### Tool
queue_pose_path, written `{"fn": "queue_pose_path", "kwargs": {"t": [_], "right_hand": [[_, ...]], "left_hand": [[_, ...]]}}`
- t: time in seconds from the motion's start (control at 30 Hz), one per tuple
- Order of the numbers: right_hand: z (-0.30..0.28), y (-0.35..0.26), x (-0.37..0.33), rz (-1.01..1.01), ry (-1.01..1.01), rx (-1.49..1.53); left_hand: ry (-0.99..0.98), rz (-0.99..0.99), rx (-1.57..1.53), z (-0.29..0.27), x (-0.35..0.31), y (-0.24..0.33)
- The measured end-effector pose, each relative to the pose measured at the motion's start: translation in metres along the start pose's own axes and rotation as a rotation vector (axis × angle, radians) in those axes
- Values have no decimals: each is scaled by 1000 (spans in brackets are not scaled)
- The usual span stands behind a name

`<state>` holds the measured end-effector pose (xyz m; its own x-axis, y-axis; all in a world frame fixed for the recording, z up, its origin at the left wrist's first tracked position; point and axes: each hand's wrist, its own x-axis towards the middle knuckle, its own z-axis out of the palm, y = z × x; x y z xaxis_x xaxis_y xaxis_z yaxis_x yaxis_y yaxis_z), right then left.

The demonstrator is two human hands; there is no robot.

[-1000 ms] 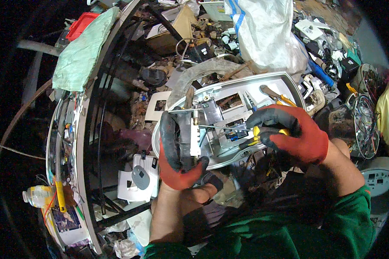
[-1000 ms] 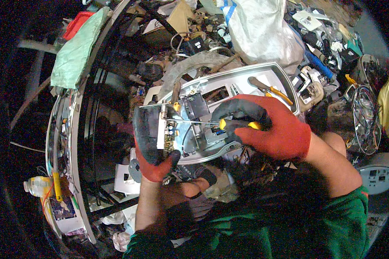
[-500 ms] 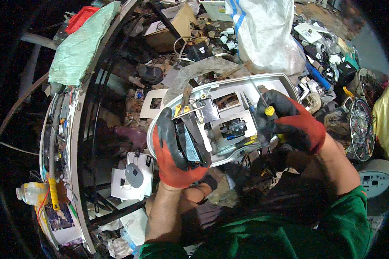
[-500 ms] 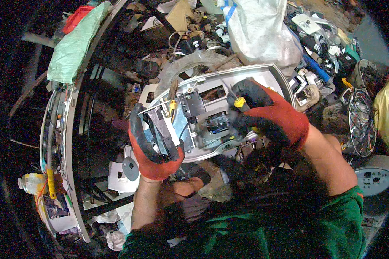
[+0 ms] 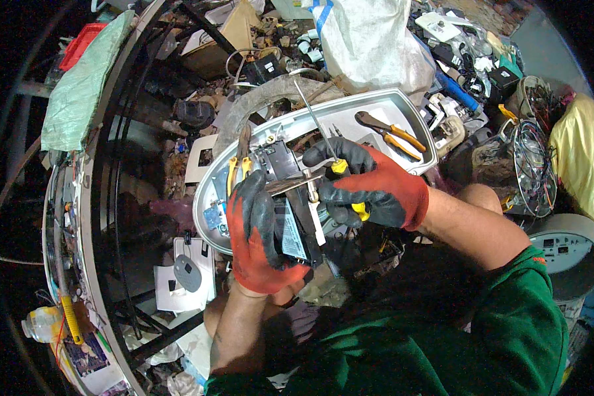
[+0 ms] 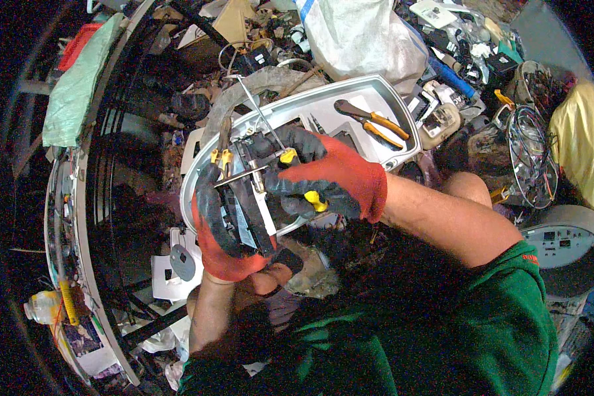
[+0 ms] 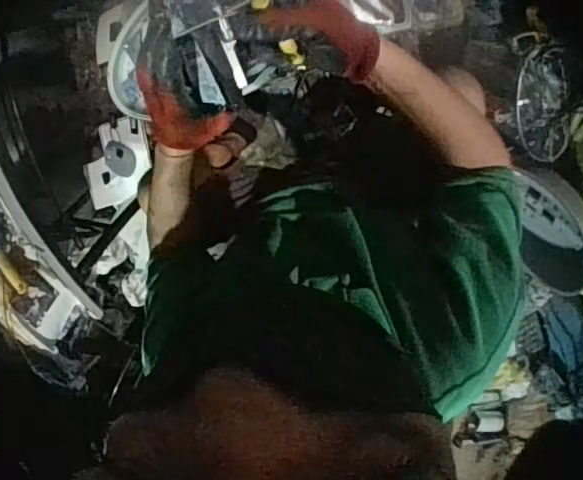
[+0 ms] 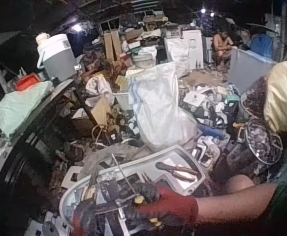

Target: The person disassembles an electronic component using a screwdriver, pliers, and their hands, removing a circuit board and various internal parts.

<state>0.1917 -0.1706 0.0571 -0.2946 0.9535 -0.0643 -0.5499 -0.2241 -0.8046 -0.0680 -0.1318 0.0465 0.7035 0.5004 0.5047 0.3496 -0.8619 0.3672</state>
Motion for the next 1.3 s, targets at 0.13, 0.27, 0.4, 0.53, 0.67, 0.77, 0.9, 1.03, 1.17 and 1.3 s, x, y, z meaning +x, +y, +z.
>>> {"fn": "queue_pose_path", "kwargs": {"t": [0.13,0.27,0.4,0.53,0.67,0.77,0.9,1.03,1.17,1.3], "right_hand": [[2,1,-5,-117,-28,-83],[3,0,-4,25,73,93],[2,0,-6,31,88,148],[8,0,-6,7,153,94],[8,0,-4,33,167,172],[4,1,-6,44,127,109],[5,0,-6,20,102,116],[4,2,-3,-39,68,58],[4,-3,-3,-73,19,-18],[5,3,-1,-115,40,7]], "left_hand": [[28,-16,-20,1,2,3],[13,24,64,1,4,4],[13,48,128,3,9,5],[62,61,134,8,11,8],[59,-24,90,9,16,15],[79,-58,70,11,11,13],[-51,1,206,5,-1,1],[38,1,155,8,5,5],[29,-43,97,5,11,8],[62,16,99,6,10,4]]}}
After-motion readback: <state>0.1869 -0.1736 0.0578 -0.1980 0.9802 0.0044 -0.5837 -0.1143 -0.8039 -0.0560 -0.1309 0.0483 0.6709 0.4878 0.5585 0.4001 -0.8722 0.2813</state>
